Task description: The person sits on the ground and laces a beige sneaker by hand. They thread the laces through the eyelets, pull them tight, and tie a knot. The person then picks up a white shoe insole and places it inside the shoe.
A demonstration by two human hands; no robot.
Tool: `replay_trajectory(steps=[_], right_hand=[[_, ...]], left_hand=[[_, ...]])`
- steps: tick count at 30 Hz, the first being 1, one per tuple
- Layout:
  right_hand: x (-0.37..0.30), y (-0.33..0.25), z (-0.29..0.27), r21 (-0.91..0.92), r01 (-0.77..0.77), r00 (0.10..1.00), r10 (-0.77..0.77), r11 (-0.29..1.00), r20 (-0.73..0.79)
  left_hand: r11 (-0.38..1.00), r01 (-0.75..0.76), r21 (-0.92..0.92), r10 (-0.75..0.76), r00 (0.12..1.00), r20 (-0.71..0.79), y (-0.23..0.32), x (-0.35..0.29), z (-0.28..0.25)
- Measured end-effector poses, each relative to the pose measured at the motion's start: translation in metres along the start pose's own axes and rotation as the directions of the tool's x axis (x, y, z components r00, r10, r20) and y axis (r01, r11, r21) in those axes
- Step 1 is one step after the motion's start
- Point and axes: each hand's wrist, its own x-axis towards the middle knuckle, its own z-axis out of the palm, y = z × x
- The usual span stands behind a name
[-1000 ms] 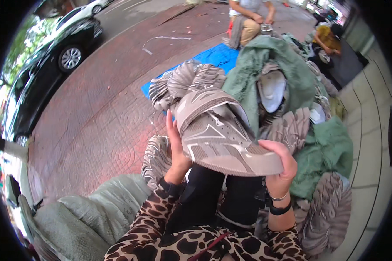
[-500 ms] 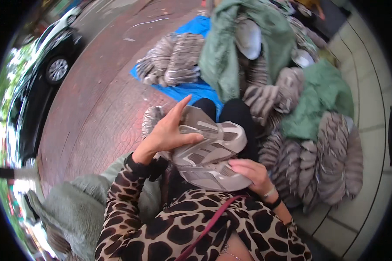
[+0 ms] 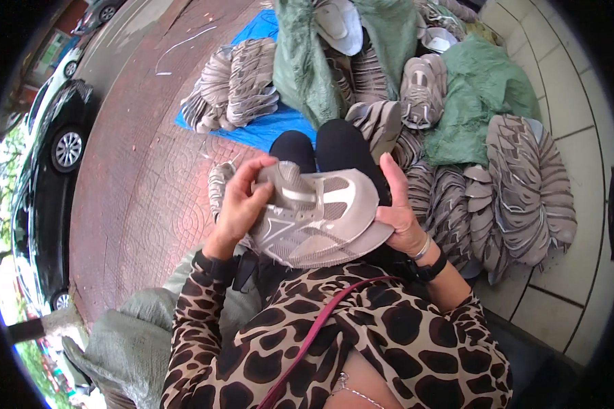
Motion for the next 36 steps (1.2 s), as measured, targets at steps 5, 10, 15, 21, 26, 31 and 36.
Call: replay_trajectory(steps=[5, 10, 15, 21, 26, 31, 36], right_hand=[[0.009, -0.025, -0.008, -0.077, 0.15, 0.976, -0.135, 0.986, 0.17], [0.023, -0.025, -0.004, -0.227, 0.249, 0.968, -0.245, 0.942, 0.047], [0.099, -0.027, -0.01, -0.346, 0.466, 0.85, -0.52, 0.815, -0.08], [0.088, 0.044, -0.002, -0.348, 0.475, 0.878, -0.405, 0.808, 0.256], [-0.027, 0.035, -0.008, -0.334, 0.154, 0.938, -0.031, 0.93, 0.345], [-0.021, 0.018, -0.01, -0.143, 0.025, 0.922, 0.033, 0.989, 0.386], [-0.005, 0.066, -0.029, 0.261, -0.506, 0.85, 0.527, 0.822, -0.012]], left_hand=[[0.786, -0.242, 0.569, 0.197, 0.97, 0.141, 0.008, -0.003, 0.004], [0.924, 0.225, 0.311, -0.176, 0.968, -0.178, 0.005, 0.003, -0.021], [0.929, 0.153, -0.338, -0.136, 0.988, 0.073, 0.03, 0.062, 0.01], [0.962, -0.062, 0.267, -0.044, 0.927, 0.372, 0.003, 0.192, -0.03], [0.986, 0.111, 0.12, -0.133, 0.973, 0.188, -0.035, 0.193, 0.033], [0.52, -0.433, 0.736, 0.241, 0.901, 0.36, -0.036, 0.186, 0.08], [0.662, -0.367, 0.653, 0.209, 0.928, 0.309, -0.053, 0.177, 0.053]])
